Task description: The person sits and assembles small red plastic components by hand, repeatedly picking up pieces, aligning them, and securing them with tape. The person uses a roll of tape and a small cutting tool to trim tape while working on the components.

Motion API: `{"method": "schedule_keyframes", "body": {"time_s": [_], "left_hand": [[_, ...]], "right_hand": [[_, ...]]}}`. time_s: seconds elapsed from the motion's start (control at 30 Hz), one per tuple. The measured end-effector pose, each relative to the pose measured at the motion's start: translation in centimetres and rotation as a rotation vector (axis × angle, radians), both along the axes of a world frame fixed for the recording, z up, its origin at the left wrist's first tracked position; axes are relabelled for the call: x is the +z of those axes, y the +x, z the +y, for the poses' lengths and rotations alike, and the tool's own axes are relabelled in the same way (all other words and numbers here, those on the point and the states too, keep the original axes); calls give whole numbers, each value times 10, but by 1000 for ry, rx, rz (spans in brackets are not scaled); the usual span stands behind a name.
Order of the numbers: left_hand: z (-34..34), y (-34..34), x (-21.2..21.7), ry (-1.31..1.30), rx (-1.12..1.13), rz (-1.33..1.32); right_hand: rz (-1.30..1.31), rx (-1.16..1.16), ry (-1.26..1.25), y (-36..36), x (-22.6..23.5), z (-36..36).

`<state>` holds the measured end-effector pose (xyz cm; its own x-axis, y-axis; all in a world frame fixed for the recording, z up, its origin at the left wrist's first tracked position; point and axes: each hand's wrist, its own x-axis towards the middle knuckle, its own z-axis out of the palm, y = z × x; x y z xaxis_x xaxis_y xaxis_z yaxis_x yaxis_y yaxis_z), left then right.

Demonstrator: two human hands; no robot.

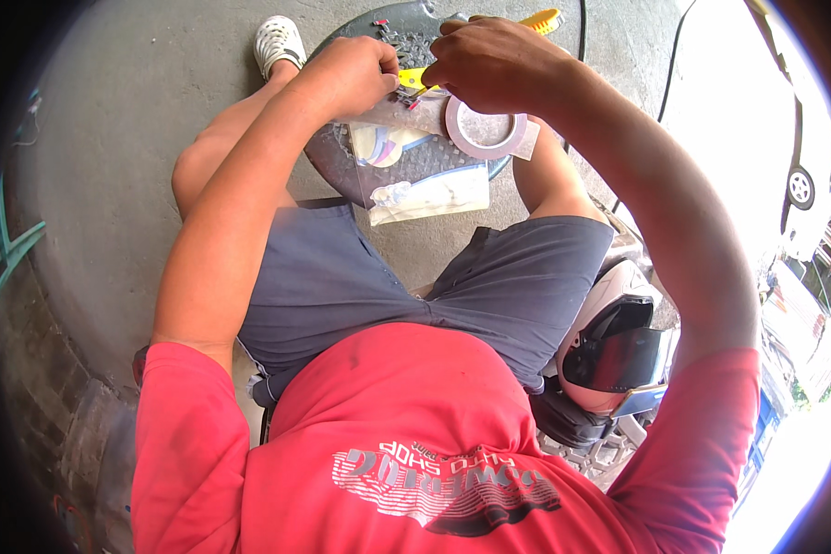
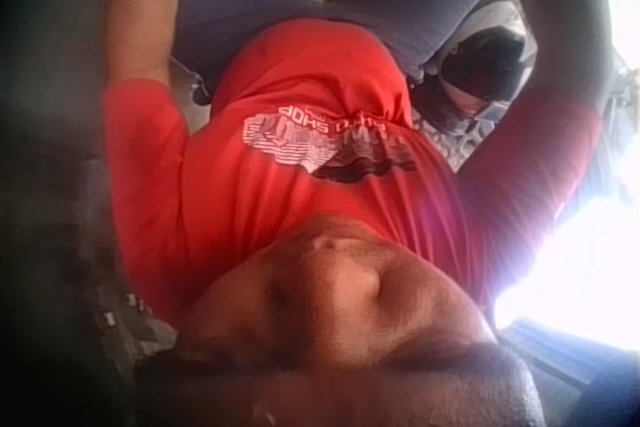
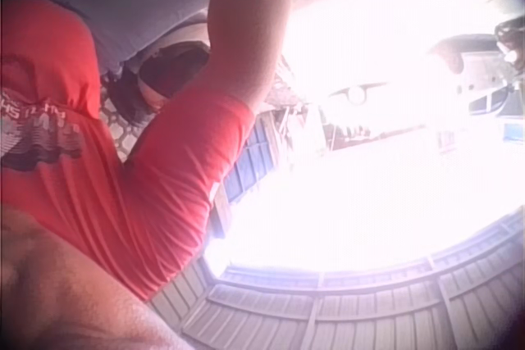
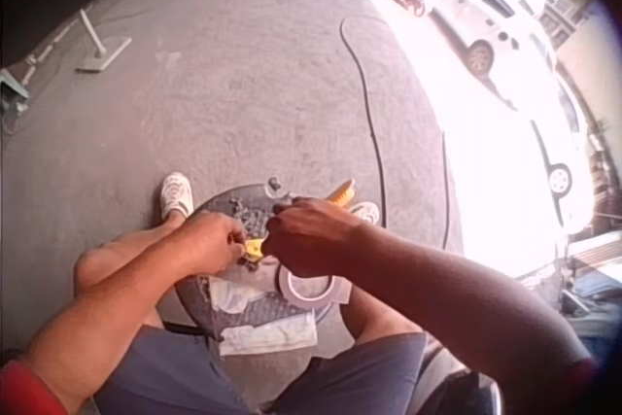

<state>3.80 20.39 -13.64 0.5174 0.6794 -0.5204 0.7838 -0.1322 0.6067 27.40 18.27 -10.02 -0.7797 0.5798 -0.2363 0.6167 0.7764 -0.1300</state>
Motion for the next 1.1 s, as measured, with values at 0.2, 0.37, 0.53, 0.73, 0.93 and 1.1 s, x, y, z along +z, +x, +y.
{"method": "schedule_keyframes", "body": {"time_s": [0.2,0.37,0.53,0.73,0.93,1.1], "left_hand": [[0,2,1,53,-33,27],[-6,-1,0,228,-91,54],[-3,7,14,34,11,73],[2,7,6,-2,2,92],[1,6,-2,-38,5,57],[-3,-7,-15,24,46,-26]], "right_hand": [[24,-58,6,3,-6,-7],[26,-48,9,1,-3,-9],[16,-20,64,-2,-2,-11],[-11,-30,94,-7,-4,-14],[-234,-47,214,-2,-6,-7],[-191,-292,47,52,39,11]]}}
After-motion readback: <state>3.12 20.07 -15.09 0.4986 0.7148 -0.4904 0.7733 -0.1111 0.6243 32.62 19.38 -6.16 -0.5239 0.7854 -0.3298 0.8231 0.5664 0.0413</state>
